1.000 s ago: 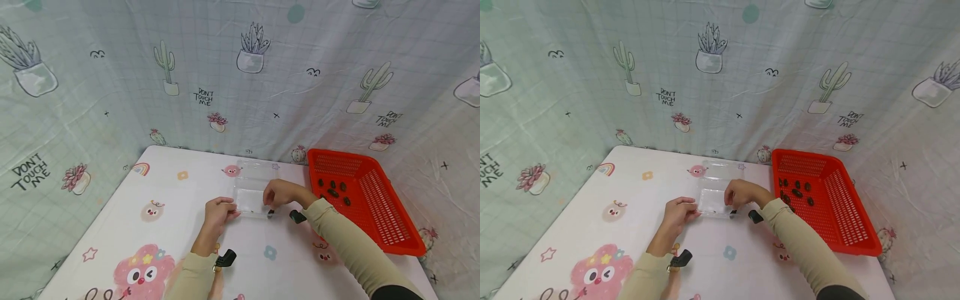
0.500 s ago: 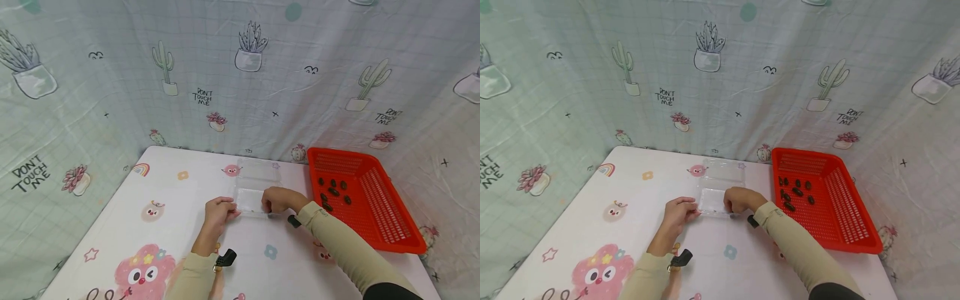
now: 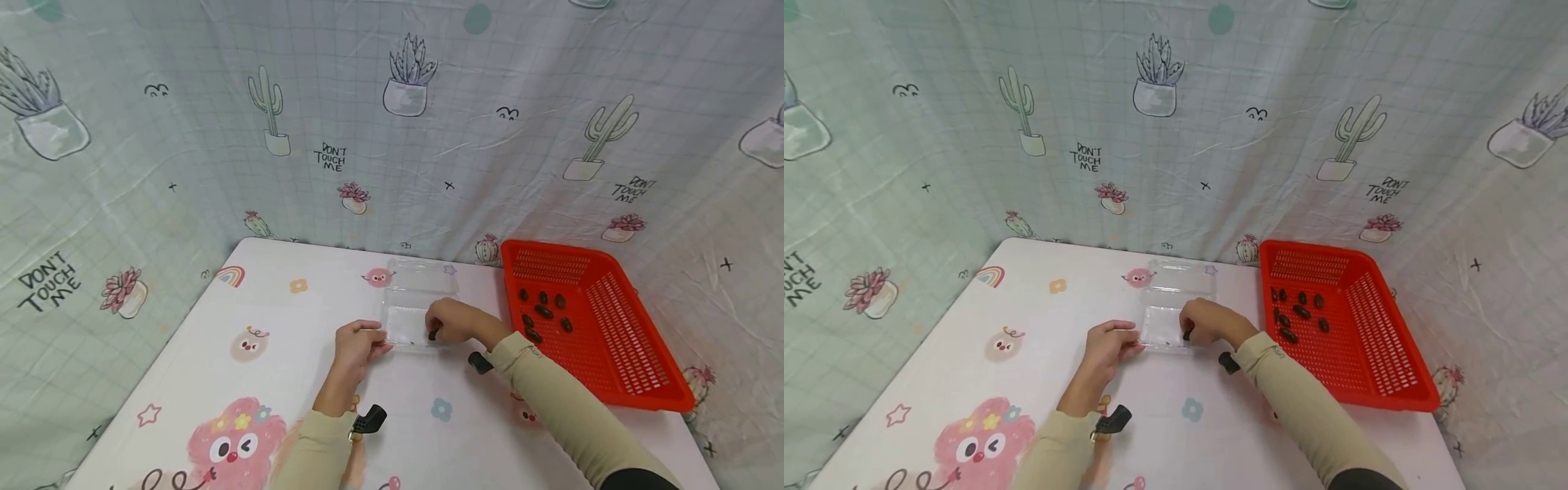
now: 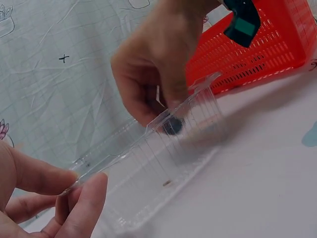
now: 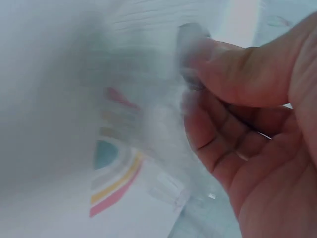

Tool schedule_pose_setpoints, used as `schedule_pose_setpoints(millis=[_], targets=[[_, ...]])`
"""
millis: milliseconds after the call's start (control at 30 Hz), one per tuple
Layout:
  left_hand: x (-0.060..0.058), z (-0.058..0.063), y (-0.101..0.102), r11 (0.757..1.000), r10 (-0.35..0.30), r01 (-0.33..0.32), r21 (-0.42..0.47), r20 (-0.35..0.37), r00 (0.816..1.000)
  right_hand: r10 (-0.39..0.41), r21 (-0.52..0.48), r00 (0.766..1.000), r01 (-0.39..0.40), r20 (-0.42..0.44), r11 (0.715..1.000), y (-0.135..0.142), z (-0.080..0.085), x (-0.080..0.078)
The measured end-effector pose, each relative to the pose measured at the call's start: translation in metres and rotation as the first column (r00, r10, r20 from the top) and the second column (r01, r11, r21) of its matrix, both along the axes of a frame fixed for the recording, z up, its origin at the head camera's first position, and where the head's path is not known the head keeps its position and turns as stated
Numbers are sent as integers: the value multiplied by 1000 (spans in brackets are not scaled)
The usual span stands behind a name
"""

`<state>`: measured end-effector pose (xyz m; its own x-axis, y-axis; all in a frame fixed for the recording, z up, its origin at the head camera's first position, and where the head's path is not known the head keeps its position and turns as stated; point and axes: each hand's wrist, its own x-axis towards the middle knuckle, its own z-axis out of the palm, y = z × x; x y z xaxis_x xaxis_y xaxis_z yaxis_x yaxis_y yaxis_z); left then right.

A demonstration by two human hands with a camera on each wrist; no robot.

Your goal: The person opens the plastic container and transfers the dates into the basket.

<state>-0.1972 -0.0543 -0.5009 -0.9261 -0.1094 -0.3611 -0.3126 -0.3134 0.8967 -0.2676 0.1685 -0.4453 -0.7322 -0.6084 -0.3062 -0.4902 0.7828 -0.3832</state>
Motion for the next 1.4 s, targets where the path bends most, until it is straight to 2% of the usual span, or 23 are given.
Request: schedule_pose_setpoints(millis=[100, 267, 533, 733, 1067, 1300, 1400], targets=[[0, 0, 0, 1000, 3, -3, 3, 5, 1000, -63, -118, 998, 62, -1, 991, 4, 10, 0], [-2, 2, 0, 1000, 11, -11, 3, 17, 1000, -132, -283, 991, 124, -9, 951, 12, 29, 3], [-2, 3, 2, 1000, 9, -9, 6, 20, 1000, -214, -404, 977, 192, -9, 894, 30, 50, 8], [-3, 0, 3, 1000, -6, 6, 17, 28, 1000, -254, -504, 967, 225, 12, 834, 53, 60, 13], [-2, -2, 3, 1000, -12, 12, 1, 41, 999, -385, -546, 923, 324, 4, 773, 103, 72, 24], [-2, -2, 6, 1000, -16, 16, 4, 35, 999, -458, -517, 889, 381, -23, 766, 145, 73, 29], [-2, -1, 7, 1000, -17, 17, 9, 28, 999, -493, -510, 870, 420, -11, 751, 163, 70, 31]])
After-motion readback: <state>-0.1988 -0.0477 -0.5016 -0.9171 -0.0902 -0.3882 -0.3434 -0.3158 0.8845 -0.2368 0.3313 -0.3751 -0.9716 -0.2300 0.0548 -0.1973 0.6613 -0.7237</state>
